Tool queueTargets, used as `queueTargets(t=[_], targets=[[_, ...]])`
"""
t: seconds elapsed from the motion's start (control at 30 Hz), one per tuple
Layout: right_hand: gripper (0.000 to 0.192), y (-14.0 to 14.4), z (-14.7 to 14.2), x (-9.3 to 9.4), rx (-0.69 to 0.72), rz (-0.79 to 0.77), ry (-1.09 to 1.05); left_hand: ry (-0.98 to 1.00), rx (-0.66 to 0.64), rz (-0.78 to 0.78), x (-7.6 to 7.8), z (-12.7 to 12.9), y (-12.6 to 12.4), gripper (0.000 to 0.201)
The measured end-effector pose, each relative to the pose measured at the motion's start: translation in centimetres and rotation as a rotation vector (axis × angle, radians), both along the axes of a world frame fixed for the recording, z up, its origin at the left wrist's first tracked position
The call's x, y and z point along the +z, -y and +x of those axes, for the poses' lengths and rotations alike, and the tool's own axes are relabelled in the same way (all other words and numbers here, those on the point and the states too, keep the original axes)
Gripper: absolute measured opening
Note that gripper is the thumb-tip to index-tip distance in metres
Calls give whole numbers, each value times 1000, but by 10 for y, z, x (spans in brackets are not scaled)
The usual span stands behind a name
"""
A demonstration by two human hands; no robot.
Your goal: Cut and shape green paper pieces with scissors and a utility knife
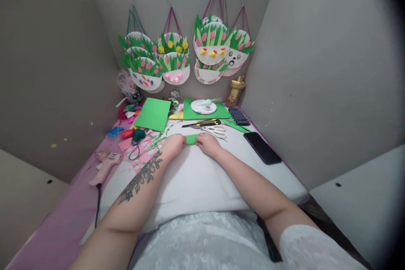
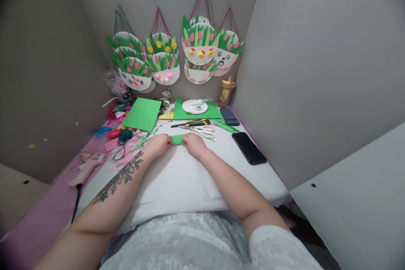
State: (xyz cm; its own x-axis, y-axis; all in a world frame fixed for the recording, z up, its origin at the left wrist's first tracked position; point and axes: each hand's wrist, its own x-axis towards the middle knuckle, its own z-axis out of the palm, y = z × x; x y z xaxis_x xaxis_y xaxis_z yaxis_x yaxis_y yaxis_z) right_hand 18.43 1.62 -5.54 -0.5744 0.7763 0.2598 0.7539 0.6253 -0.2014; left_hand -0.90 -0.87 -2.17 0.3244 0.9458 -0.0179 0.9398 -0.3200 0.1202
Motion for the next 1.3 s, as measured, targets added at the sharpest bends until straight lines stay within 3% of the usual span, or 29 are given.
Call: queueTargets(t=[0.2,0.57,0.97,1.3], targets=[[12,-6,6,-3,-29,-86,-123,22,27,-73,1,-11,-4,17],[15,-11,-8,-5,-85,-122,-103,93,65,-11,-14,1,-10,27],[23,-19,3,-3,-239,-112,123,-87,170,-141,2,0,-8,36],[24,-17,8,-4,-252,-89,148,-140,226,-146,6,0,-1,40]])
